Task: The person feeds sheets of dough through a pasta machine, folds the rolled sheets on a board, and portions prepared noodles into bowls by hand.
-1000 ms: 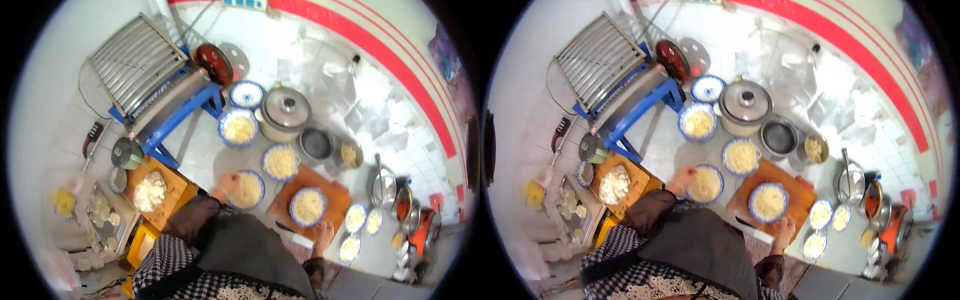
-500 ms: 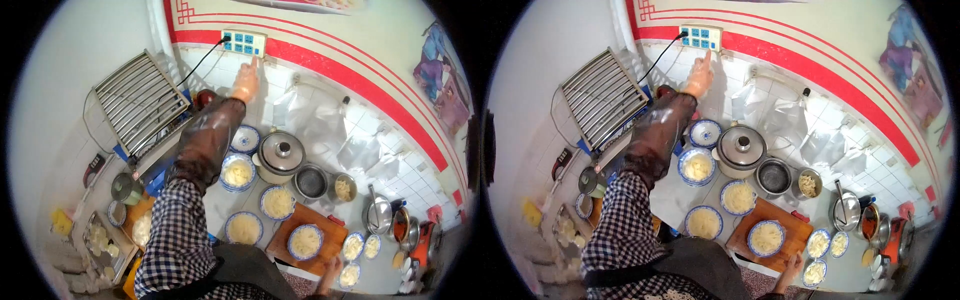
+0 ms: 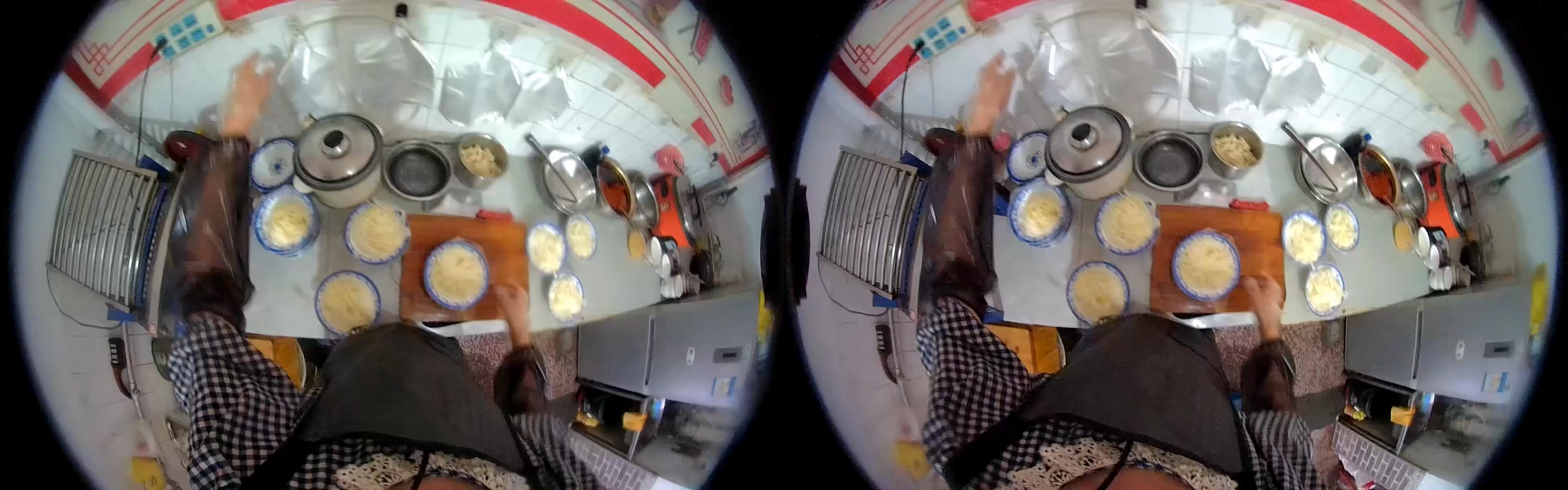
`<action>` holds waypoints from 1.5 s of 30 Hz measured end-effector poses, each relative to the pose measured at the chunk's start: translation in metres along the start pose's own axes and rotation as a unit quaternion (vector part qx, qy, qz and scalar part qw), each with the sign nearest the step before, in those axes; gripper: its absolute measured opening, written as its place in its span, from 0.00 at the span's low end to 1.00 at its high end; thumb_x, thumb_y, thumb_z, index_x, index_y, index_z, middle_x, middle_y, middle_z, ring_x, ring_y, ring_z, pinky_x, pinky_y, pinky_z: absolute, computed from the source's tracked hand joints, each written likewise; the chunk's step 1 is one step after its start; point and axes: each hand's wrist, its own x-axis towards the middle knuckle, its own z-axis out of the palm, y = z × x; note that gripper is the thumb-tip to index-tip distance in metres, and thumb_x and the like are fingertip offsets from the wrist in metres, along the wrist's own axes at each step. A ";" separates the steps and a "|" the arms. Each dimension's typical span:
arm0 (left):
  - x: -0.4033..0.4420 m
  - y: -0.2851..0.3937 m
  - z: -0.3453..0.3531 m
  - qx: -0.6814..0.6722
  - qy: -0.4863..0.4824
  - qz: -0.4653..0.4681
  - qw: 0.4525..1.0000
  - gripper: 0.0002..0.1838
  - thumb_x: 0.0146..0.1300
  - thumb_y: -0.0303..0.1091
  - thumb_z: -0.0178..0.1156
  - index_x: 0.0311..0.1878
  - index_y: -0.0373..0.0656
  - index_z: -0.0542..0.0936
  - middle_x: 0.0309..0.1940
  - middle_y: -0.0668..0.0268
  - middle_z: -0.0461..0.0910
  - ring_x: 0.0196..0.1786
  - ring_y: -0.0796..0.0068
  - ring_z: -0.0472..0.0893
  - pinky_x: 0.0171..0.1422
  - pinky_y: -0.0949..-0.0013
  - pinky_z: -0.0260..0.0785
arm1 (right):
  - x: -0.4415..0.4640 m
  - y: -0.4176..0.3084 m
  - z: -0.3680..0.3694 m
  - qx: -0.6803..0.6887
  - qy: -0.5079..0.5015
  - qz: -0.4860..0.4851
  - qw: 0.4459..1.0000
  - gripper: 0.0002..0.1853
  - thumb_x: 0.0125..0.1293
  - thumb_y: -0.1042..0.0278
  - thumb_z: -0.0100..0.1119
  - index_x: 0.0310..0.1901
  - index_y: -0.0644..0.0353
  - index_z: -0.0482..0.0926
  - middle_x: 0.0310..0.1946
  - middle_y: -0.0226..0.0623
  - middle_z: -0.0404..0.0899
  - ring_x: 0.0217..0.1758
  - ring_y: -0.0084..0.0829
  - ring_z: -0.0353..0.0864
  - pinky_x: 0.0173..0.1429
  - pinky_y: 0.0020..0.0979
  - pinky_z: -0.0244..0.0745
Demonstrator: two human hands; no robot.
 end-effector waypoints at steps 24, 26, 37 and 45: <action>-0.411 0.419 0.003 -0.510 -0.299 -0.326 0.737 0.22 0.53 0.23 0.59 0.54 0.34 0.73 0.51 0.52 0.77 0.56 0.58 0.76 0.60 0.62 0.67 | 0.084 0.004 -0.056 0.352 -0.274 -0.016 0.895 0.06 0.67 0.67 0.55 0.40 0.60 0.75 0.35 0.27 0.75 0.41 0.22 0.71 0.53 0.27 0.65; -0.421 0.424 0.009 -0.418 -0.253 -0.329 0.808 0.19 0.49 0.22 0.63 0.47 0.41 0.79 0.44 0.50 0.80 0.51 0.52 0.78 0.54 0.63 0.71 | 0.091 0.007 -0.052 0.294 -0.198 -0.126 0.927 0.08 0.66 0.65 0.56 0.35 0.61 0.75 0.34 0.31 0.74 0.42 0.28 0.72 0.50 0.30 0.67; -0.394 0.479 0.006 -0.114 -0.354 -0.176 0.911 0.19 0.62 0.30 0.54 0.58 0.44 0.74 0.53 0.60 0.77 0.54 0.63 0.76 0.59 0.66 0.67 | 0.057 -0.044 -0.004 -0.024 -0.279 -0.297 0.913 0.15 0.70 0.59 0.45 0.47 0.63 0.71 0.45 0.52 0.73 0.53 0.53 0.70 0.58 0.43 0.63; -0.489 0.411 0.055 -0.553 -0.258 -0.521 0.596 0.21 0.61 0.32 0.59 0.59 0.43 0.74 0.51 0.59 0.78 0.53 0.68 0.76 0.57 0.71 0.67 | 0.089 -0.068 -0.045 -0.128 -0.182 -0.240 0.945 0.23 0.64 0.53 0.54 0.51 0.65 0.73 0.48 0.54 0.76 0.53 0.52 0.74 0.56 0.42 0.69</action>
